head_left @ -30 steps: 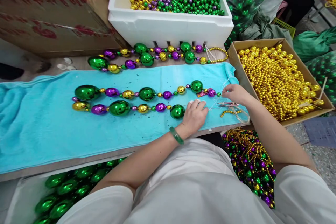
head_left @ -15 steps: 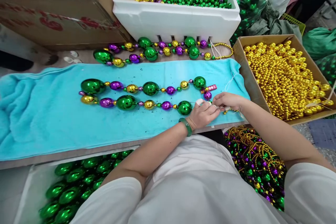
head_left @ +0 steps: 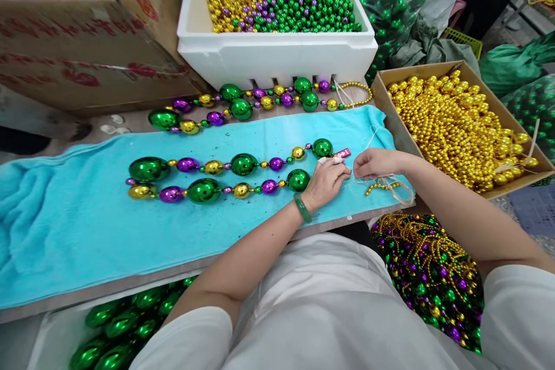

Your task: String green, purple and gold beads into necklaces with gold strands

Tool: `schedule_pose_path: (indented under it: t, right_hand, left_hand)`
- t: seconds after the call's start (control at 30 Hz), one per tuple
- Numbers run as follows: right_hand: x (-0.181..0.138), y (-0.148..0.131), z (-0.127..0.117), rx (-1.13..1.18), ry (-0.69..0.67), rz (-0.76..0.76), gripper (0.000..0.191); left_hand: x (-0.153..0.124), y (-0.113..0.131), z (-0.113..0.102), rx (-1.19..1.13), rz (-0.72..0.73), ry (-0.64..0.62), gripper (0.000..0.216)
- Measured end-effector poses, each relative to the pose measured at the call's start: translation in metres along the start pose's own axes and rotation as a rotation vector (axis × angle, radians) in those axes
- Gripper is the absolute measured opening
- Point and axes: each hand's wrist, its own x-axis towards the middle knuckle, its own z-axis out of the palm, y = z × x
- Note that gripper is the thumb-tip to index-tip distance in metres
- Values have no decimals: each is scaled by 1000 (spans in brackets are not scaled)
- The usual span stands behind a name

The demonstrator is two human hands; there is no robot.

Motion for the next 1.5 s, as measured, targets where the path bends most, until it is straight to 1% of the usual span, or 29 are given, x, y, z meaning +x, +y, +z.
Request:
schedule_pose_path:
  t: [0.07, 0.13, 0.2, 0.27, 0.33, 0.37, 0.43, 0.5, 0.57, 0.6, 0.63, 0.67, 0.7, 0.77, 0.83, 0.9, 0.93, 1.0, 1.07, 1.13, 1.17, 1.27, 1.33, 1.37, 1.4, 1.47, 1.5]
  right_hand:
    - [-7, -5, -13, -42, 18, 37, 8]
    - [-15, -11, -29, -75, 88, 71, 11]
    - [-25, -18, -45, -77, 175, 92, 13]
    - [-37, -25, -61, -82, 225, 90, 13]
    - [-47, -29, -75, -139, 273, 83, 11]
    - [-52, -29, -83, -183, 320, 88, 11]
    - [-57, -26, -97, -276, 488, 118, 12]
    - [-58, -22, -104, -347, 720, 115, 12]
    - [-52, -19, -97, -394, 910, 48, 9]
    - [-47, -18, -88, -413, 957, 3, 12]
    - [-40, -17, -75, -420, 955, -52, 18]
    - [-32, -16, -60, -415, 901, -105, 24]
    - [-23, -15, -43, -392, 810, -160, 28]
    - [-4, -8, -11, -232, 505, -321, 43]
    - [12, 1, 13, -55, 307, -351, 56]
    - [23, 11, 26, 116, 201, -301, 64]
    - [26, 15, 29, 186, 180, -267, 64]
    - [30, 20, 30, 266, 201, -185, 54]
    - [31, 21, 27, 248, 277, -112, 35]
    - [32, 21, 24, 164, 347, -76, 17]
    - [31, 21, 22, 107, 372, -75, 13]
    - [29, 20, 18, -53, 436, -99, 9]
    - [27, 21, 19, -73, 493, -141, 4]
    - [26, 21, 20, -32, 502, -173, 10]
    - [25, 21, 21, 42, 482, -202, 21]
    - [24, 22, 26, 231, 364, -214, 43]
    - [24, 22, 29, 316, 290, -189, 50]
  left_hand:
    - [4, -3, -2, 6, 30, -39, 23]
    - [7, -4, -3, 32, 47, -72, 22]
    - [10, -3, -2, 74, 26, -79, 20]
    - [12, -1, -1, 117, -1, -77, 20]
    - [13, 2, 0, 148, -17, -80, 22]
    - [14, 3, 0, 157, -22, -82, 23]
    - [14, 5, 1, 168, -27, -82, 25]
    - [14, 5, 2, 174, -30, -75, 25]
    - [13, 4, 2, 176, -34, -65, 24]
    - [13, 4, 2, 176, -36, -60, 24]
    - [13, 3, 2, 174, -36, -56, 24]
    - [13, 2, 2, 168, -35, -50, 24]
    - [12, 1, 1, 156, -34, -42, 24]
    - [11, 0, 0, 123, -43, -25, 24]
    - [10, -2, -1, 94, -75, -9, 24]
    - [9, -3, -2, 80, -116, 3, 23]
    - [9, -4, -3, 79, -132, 8, 22]
    - [9, -4, -5, 85, -145, 20, 21]
    - [10, -4, -7, 107, -137, 26, 20]
    - [10, -3, -9, 142, -116, 16, 20]
    - [10, -2, -10, 158, -103, 6, 20]
    - [11, 2, -9, 192, -65, -6, 22]
    - [10, 3, -6, 188, -61, 20, 23]
    - [11, 3, -5, 173, -66, 42, 23]
    - [11, 2, -4, 151, -75, 66, 23]
    - [12, -1, -3, 100, -92, 110, 22]
    - [12, -3, -4, 79, -98, 127, 22]
